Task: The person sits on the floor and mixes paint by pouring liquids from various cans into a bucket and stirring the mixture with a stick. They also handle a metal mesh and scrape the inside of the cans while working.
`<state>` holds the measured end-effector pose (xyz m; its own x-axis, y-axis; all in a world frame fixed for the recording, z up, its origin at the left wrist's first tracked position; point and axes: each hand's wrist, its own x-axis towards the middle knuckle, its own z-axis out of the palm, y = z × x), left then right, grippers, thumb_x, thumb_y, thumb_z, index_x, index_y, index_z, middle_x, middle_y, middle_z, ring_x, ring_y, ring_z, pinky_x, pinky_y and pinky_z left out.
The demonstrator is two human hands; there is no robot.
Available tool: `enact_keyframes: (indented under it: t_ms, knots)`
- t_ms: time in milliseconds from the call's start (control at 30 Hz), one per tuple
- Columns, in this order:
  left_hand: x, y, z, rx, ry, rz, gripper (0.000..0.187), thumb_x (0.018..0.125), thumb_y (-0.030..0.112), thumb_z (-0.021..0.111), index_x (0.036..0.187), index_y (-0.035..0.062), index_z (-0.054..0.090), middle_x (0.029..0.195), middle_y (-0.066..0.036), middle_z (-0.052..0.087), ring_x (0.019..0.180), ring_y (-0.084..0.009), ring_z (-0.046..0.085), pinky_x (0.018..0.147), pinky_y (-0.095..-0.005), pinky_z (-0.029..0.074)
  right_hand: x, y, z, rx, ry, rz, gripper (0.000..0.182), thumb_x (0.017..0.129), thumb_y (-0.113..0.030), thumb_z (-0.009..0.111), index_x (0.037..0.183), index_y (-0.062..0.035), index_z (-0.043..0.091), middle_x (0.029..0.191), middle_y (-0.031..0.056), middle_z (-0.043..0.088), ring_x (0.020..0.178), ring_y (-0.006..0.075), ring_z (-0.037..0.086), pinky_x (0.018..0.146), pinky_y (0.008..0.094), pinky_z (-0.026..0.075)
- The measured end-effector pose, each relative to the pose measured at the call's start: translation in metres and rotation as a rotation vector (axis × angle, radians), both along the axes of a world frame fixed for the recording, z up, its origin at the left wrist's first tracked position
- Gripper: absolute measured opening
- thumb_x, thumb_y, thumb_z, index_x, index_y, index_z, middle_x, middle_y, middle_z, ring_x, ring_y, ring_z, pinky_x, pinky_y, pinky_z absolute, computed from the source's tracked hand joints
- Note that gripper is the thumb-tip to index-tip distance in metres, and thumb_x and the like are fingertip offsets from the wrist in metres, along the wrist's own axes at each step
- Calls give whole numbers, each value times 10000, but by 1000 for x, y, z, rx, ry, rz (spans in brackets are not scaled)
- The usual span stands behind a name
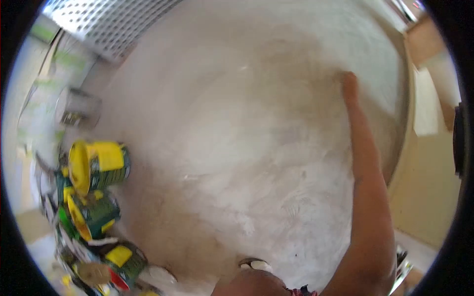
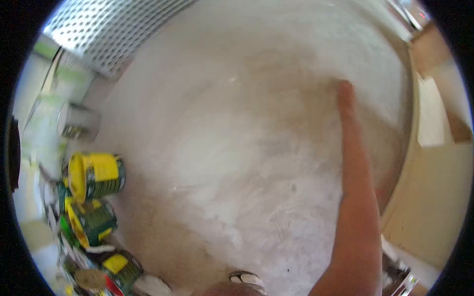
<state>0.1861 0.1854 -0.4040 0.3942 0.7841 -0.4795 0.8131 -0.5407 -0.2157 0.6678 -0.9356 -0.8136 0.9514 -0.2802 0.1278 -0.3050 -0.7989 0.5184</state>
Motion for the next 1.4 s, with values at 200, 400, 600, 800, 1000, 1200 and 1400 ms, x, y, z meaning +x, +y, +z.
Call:
enact_keyframes:
  t_ms: [200,400,600,800,1000,1200,1400]
  knots:
    - [-165,49,85,54,158,243,426,984,388,532,1161,32,684,1029,-194,692,1048,-289,672,919,-474,519,-38,-9,3,553,-459,194,284,942,-85,570,1200,-22,670,1239,163,661,1156,327,609,1039,393,453]
    - [-220,29,43,-38,-89,186,454,969,401,538,950,-18,712,914,-224,715,891,-406,674,819,-517,502,-126,258,90,1313,-336,75,241,1047,-164,528,1157,-2,669,1023,36,662,854,122,564,772,287,479]
    - [-213,-24,-13,-36,-121,-217,405,975,398,538,935,30,701,935,-245,681,898,-446,642,825,-535,487,-268,570,249,1553,426,685,174,1043,-116,517,1101,-21,651,892,85,619,795,149,599,734,302,497]
    - [-370,-31,14,-264,-423,18,408,973,426,547,981,47,699,952,-215,696,903,-408,652,799,-481,511,-419,831,374,904,1294,1694,207,972,-238,633,986,-49,715,882,125,671,789,305,634,747,382,513]
    - [-513,20,-29,-221,-698,182,361,942,387,605,1058,59,703,964,-192,717,967,-375,675,863,-469,519,-655,986,355,947,1892,1616,206,925,-248,685,1033,-84,748,906,124,711,789,266,691,717,372,523]
    - [-506,66,-122,-302,-705,-163,632,894,400,707,1382,48,510,1425,-180,510,1301,-359,509,1063,-457,443,-792,1057,261,1692,1433,863,232,913,-62,678,1135,-1,707,989,121,742,866,183,713,774,313,564]
    - [-471,78,-173,-82,-936,-441,793,851,409,739,1469,22,425,1507,-170,430,1421,-369,375,1162,-481,332,-805,1062,232,1636,694,820,194,952,-95,636,1113,3,686,906,89,737,861,163,712,790,315,550]
